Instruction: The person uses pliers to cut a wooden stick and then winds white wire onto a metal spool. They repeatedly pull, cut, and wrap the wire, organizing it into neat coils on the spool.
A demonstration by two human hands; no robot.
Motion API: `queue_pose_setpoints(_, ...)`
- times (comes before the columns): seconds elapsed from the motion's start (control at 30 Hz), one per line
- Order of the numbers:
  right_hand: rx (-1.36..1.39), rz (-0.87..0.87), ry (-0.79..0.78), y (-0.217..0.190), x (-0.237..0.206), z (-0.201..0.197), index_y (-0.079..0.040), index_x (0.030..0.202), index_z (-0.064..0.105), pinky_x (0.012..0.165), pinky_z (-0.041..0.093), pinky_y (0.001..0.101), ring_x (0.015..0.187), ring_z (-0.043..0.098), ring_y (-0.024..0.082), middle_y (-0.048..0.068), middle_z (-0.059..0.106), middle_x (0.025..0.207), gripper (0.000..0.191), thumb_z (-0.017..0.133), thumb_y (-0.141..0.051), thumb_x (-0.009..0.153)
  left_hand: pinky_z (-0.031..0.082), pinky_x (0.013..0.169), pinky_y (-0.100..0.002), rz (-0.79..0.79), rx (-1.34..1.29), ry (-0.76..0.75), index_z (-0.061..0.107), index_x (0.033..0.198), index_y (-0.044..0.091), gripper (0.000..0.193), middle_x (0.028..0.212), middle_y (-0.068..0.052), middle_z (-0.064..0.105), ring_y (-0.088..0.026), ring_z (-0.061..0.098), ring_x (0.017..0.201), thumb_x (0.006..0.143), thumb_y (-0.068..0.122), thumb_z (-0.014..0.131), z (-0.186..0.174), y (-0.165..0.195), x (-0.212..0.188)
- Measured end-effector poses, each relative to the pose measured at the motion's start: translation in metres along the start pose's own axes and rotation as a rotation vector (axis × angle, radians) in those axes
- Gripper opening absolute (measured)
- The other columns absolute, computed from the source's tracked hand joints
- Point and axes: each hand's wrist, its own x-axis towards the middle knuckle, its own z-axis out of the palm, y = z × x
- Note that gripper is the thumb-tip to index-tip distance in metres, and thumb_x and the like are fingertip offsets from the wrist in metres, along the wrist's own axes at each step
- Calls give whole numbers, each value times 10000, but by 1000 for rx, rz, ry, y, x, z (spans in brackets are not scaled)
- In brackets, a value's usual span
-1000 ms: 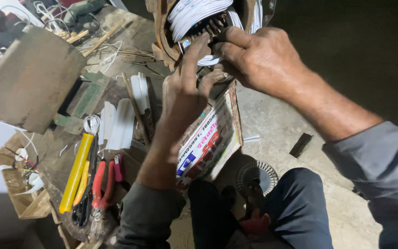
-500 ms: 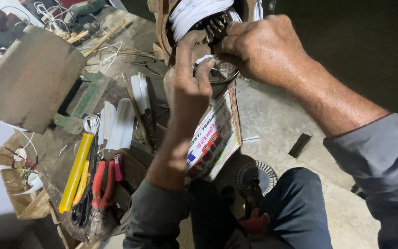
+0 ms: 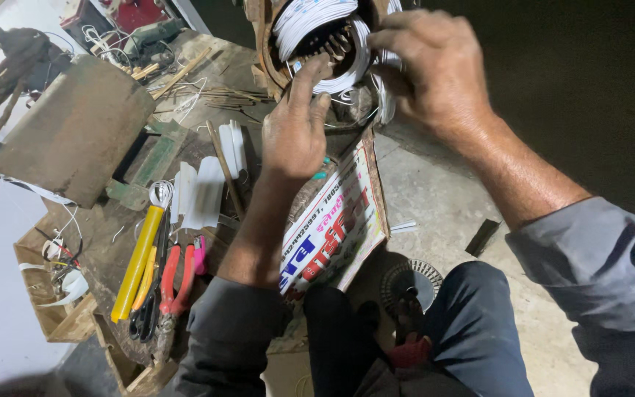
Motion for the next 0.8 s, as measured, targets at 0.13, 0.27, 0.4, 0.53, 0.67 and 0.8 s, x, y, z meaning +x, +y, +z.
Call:
queue_pose_setpoints(0.13, 0, 218, 83, 9, -8, -4, -18, 1068, 724, 857, 552, 411, 1001, 699, 291, 139, 718, 1097, 192, 864, -92, 960, 533, 1086, -457, 15, 22, 25, 459, 1499, 89, 418, 1453, -164, 625, -393, 629, 1318, 1097, 102, 570, -4, 5, -1)
queue_pose_setpoints(0.27, 150, 408, 21, 12, -9, 2, -6, 1039, 742, 664, 568, 335, 758, 732, 212, 137, 733, 906, 170, 851, -136, 1024, 570, 1031, -399, 67, 30, 191, 589, 1358, 96, 302, 1281, -133, 684, -330, 702, 1190, 1066, 65, 660, -12, 15, -13)
queue_pose_setpoints(0.4, 207, 559, -69, 10, -4, 10, -4, 1087, 732, 724, 605, 344, 825, 750, 199, 143, 759, 960, 291, 864, -246, 994, 602, 878, -365, -70, -52, 329, 670, 1244, 60, 261, 1238, -146, 715, -288, 747, 1097, 992, 41, 738, -21, 19, -25)
queue_pose_setpoints(0.53, 262, 532, -7, 9, 8, 20, 52, 1325, 590, 834, 597, 397, 974, 733, 264, 207, 720, 1143, 609, 897, -287, 923, 514, 1025, -402, -49, 17, 365, 528, 1421, 21, 583, 1403, -196, 595, -306, 608, 1196, 942, 145, 838, -33, 16, -26)
queue_pose_setpoints(0.67, 236, 503, -79, 7, 18, 30, 22, 1315, 608, 908, 559, 466, 1089, 711, 327, 229, 711, 1188, 580, 890, -333, 953, 381, 1304, -448, -6, -19, 286, 301, 1600, 1, 934, 1595, -238, 410, -360, 445, 1514, 917, 209, 904, -40, 9, -17)
queue_pose_setpoints(0.8, 402, 692, -161, 5, 18, 36, -17, 1289, 618, 950, 565, 457, 1131, 724, 296, 187, 720, 1198, 537, 831, -358, 934, 336, 1290, -491, -106, -82, 232, 217, 1604, -41, 1127, 1627, -277, 337, -409, 382, 1529, 822, 245, 977, -32, 0, -2)
